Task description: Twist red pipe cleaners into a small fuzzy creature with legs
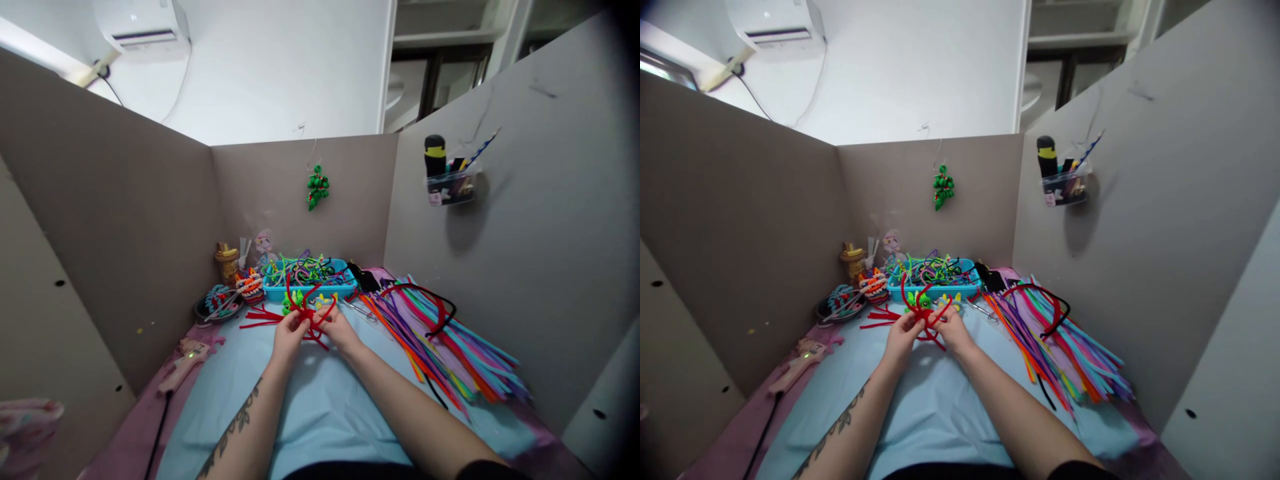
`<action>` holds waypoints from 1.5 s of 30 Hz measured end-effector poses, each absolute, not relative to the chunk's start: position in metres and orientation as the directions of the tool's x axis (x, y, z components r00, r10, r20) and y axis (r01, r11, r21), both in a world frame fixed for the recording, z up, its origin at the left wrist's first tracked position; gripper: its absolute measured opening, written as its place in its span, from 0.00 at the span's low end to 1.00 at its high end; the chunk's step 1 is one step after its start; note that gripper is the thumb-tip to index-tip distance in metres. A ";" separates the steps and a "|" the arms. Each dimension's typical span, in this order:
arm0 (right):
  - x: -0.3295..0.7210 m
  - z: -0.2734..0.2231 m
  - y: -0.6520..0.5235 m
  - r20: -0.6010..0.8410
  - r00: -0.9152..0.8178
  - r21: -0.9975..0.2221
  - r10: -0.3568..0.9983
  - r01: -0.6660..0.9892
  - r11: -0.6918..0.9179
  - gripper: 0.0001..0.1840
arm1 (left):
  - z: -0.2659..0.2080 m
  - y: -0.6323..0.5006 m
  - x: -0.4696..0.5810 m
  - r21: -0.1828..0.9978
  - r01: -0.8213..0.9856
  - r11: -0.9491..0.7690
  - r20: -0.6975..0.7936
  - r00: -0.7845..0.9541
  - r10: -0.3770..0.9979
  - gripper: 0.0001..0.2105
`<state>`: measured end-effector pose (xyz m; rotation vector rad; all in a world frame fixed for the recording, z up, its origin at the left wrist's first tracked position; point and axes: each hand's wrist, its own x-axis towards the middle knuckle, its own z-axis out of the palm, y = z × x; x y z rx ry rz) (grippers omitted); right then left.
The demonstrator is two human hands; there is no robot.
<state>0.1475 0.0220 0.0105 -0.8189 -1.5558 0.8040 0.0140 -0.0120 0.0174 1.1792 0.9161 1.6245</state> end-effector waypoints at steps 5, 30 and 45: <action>0.144 0.025 0.004 0.567 -0.208 -0.779 0.797 0.179 0.601 0.12 | 0.018 -0.010 0.011 0.903 -0.257 -0.344 0.277 -0.262 0.924 0.16; 0.150 0.017 0.019 0.392 -0.025 -0.919 0.919 -0.038 0.391 0.16 | 0.008 -0.006 0.013 0.897 -0.284 -0.339 0.326 -0.093 0.941 0.19; 0.144 0.013 0.017 0.117 -0.317 -0.930 0.941 -0.368 -0.008 0.19 | 0.011 -0.010 0.014 0.901 -0.262 -0.346 0.326 -0.118 0.938 0.24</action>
